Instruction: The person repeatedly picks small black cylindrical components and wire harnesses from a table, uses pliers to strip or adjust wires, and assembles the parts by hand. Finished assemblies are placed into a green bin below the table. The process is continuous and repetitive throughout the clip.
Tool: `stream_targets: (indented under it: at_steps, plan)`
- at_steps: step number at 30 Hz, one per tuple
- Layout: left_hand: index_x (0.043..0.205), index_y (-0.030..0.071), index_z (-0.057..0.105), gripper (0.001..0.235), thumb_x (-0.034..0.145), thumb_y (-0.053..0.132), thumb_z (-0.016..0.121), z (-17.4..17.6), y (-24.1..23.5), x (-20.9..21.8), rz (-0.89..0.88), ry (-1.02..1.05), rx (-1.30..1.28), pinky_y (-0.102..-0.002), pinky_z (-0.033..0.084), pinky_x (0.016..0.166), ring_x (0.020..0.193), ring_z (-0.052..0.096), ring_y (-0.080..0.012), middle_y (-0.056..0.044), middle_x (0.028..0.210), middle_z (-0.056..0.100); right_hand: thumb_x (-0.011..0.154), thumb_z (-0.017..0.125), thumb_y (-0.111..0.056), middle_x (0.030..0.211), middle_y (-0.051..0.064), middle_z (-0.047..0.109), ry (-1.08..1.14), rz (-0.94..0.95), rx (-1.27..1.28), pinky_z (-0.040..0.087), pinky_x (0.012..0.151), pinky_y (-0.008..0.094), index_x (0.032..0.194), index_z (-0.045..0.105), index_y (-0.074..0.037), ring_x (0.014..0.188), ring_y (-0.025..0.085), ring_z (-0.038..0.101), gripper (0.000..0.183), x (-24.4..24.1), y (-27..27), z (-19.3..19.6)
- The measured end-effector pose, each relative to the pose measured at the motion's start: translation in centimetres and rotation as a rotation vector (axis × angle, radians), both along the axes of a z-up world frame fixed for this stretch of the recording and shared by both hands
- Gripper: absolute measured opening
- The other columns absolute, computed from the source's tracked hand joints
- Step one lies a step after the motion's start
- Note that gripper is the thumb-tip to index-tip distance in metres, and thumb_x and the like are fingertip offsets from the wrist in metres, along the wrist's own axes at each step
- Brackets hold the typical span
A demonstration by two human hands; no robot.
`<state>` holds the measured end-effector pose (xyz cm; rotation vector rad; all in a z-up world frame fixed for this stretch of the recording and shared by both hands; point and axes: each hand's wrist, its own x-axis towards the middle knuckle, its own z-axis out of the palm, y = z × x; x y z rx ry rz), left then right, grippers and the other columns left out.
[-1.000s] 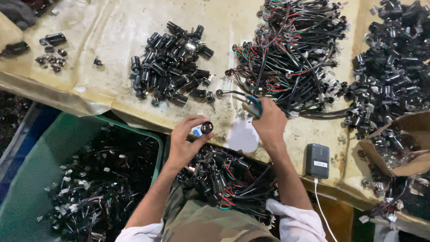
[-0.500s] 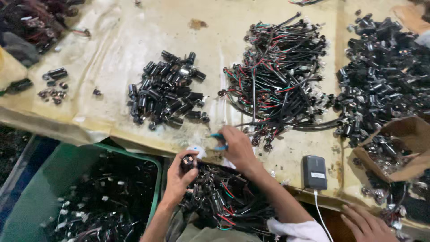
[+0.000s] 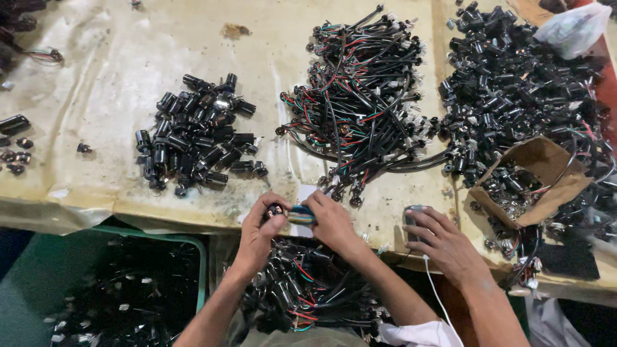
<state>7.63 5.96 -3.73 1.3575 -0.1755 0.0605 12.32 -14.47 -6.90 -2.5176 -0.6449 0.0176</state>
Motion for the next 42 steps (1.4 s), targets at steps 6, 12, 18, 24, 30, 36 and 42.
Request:
stream_targets:
  at_steps: [6,12,18,24,30,36,42]
  plan:
    - [0.116,0.006,0.064,0.025,0.095,0.018,0.072,0.2,-0.5,-1.3,-0.174,0.104,0.077,-0.023,0.047,0.081,0.090,0.056,-0.0076,0.000,0.100,0.064,0.073,0.062,-0.016,0.106,0.000,0.067,-0.164,0.232,-0.478,0.033,0.112,0.041,0.076,0.065,-0.022,0.124,0.026,0.054,0.007,-1.9,-14.9,8.1]
    - [0.113,0.006,0.069,0.026,0.090,0.014,0.076,-0.5,0.4,-2.8,-0.175,0.079,0.144,-0.023,0.051,0.079,0.088,0.061,-0.0061,0.001,0.097,0.069,0.077,0.061,-0.017,0.102,-0.005,0.067,-0.182,0.337,-0.534,0.027,0.123,0.044,0.074,0.065,-0.023,0.123,0.013,0.054,0.008,-2.8,-22.0,4.9]
    - [0.108,0.006,0.076,0.028,0.082,0.014,0.080,1.5,0.2,-2.8,-0.240,0.080,0.313,-0.026,0.048,0.061,0.066,0.057,-0.0076,0.000,0.075,0.068,0.076,0.062,-0.017,0.103,-0.005,0.067,-0.110,0.357,-0.691,0.022,0.123,0.045,0.077,0.066,-0.024,0.125,0.014,0.052,0.008,-3.1,-20.3,8.1]
    - [0.085,0.004,0.067,0.025,0.069,0.014,0.084,3.1,-0.8,-1.8,-0.461,-0.223,0.499,-0.033,0.052,0.059,0.061,0.063,-0.0197,-0.010,0.071,0.065,0.077,0.060,-0.013,0.105,-0.005,0.066,-0.175,0.345,-0.687,0.023,0.124,0.043,0.078,0.064,-0.022,0.126,0.012,0.052,0.010,-3.9,-20.7,10.7]
    - [0.084,0.008,0.069,0.021,0.073,0.018,0.083,4.0,-0.3,-1.3,-0.512,-0.284,0.611,-0.035,0.053,0.057,0.060,0.069,-0.0284,-0.010,0.069,0.066,0.077,0.059,-0.014,0.106,-0.005,0.065,-0.216,0.341,-0.688,0.024,0.125,0.047,0.082,0.064,-0.020,0.126,0.012,0.052,0.009,-5.0,-21.5,11.8]
    - [0.093,0.009,0.071,0.026,0.069,0.016,0.080,5.5,-1.5,-2.0,-0.154,-0.426,0.621,-0.037,0.054,0.058,0.066,0.069,-0.0310,-0.009,0.077,0.069,0.074,0.062,-0.018,0.110,-0.005,0.066,-0.096,0.346,-0.726,0.024,0.118,0.054,0.087,0.068,-0.025,0.128,0.017,0.050,0.017,-4.7,-21.9,12.0]
    - [0.089,0.007,0.067,0.026,0.072,0.019,0.083,7.3,-3.1,-5.2,-0.364,-0.670,0.597,-0.043,0.042,0.051,0.058,0.061,-0.0319,-0.008,0.070,0.060,0.070,0.060,-0.024,0.117,0.001,0.063,-0.115,0.352,-0.525,0.034,0.109,0.042,0.095,0.064,-0.020,0.124,0.020,0.050,0.026,-4.2,-23.8,8.8]
